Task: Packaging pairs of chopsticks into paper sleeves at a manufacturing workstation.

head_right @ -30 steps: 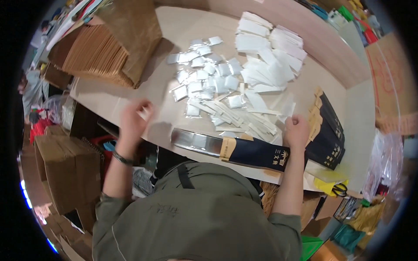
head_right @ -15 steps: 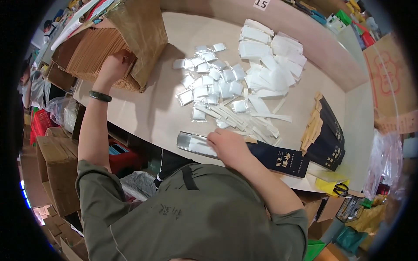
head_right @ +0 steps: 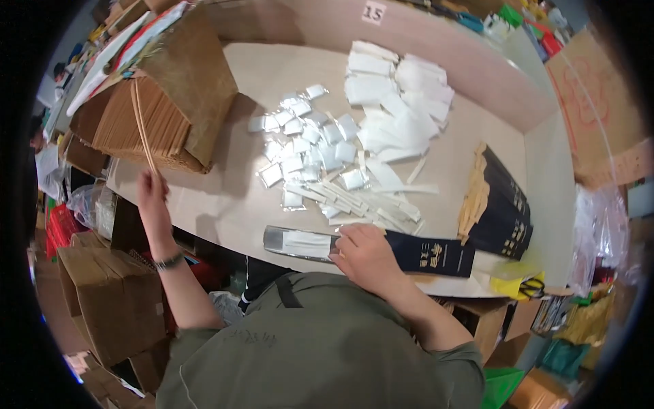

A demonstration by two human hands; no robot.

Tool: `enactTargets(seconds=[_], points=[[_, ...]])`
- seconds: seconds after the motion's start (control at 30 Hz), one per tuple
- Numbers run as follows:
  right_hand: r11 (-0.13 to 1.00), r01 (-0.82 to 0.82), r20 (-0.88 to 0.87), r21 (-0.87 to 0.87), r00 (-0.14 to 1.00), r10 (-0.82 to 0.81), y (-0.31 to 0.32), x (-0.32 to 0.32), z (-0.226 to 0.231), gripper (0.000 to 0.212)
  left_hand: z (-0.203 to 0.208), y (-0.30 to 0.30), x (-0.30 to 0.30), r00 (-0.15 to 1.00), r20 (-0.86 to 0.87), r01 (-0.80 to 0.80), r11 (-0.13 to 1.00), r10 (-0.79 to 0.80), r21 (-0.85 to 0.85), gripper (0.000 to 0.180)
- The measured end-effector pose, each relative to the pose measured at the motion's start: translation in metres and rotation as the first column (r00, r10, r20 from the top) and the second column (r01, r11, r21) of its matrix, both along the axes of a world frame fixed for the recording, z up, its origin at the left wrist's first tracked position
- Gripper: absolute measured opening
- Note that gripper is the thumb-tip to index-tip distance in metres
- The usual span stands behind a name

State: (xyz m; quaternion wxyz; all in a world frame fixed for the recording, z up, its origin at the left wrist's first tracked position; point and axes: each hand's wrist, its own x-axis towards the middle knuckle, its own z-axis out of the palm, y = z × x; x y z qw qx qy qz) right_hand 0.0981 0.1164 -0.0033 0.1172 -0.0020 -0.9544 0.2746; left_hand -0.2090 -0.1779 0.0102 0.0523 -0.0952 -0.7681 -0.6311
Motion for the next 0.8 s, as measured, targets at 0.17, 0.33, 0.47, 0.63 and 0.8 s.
enactTargets(seconds=[0.17, 0.33, 0.47, 0.63, 0.8], points=[[0.998, -0.066, 0.12, 0.002, 0.991, 0.065, 0.005, 0.014, -0.008, 0.032, -0.03, 0.007, 0.082, 0.676, 0.444, 0.646, 0.763, -0.589, 0.028, 0.007], [0.994, -0.097, 0.122, 0.05, 0.988, 0.09, 0.01, 0.015, -0.017, 0.032, -0.048, 0.028, 0.077, 0.646, 0.485, 0.759, 0.564, -0.59, -0.325, 0.007], [0.991, -0.132, 0.047, -0.038, 0.99, 0.133, -0.007, 0.002, -0.025, 0.035, -0.052, 0.112, 0.151, 0.55, 0.074, 0.789, 0.489, -0.832, -0.372, 0.012], [0.996, -0.004, 0.107, 0.092, 0.994, -0.006, -0.006, 0.005, -0.02, 0.041, -0.051, 0.117, 0.166, 0.878, 0.075, 0.454, 0.771, -0.474, -0.447, 0.016], [0.996, 0.052, 0.039, 0.066, 0.998, -0.055, -0.005, -0.002, -0.031, 0.05, -0.028, 0.146, 0.202, 0.61, 0.154, 0.787, 0.571, -0.777, -0.235, 0.041]])
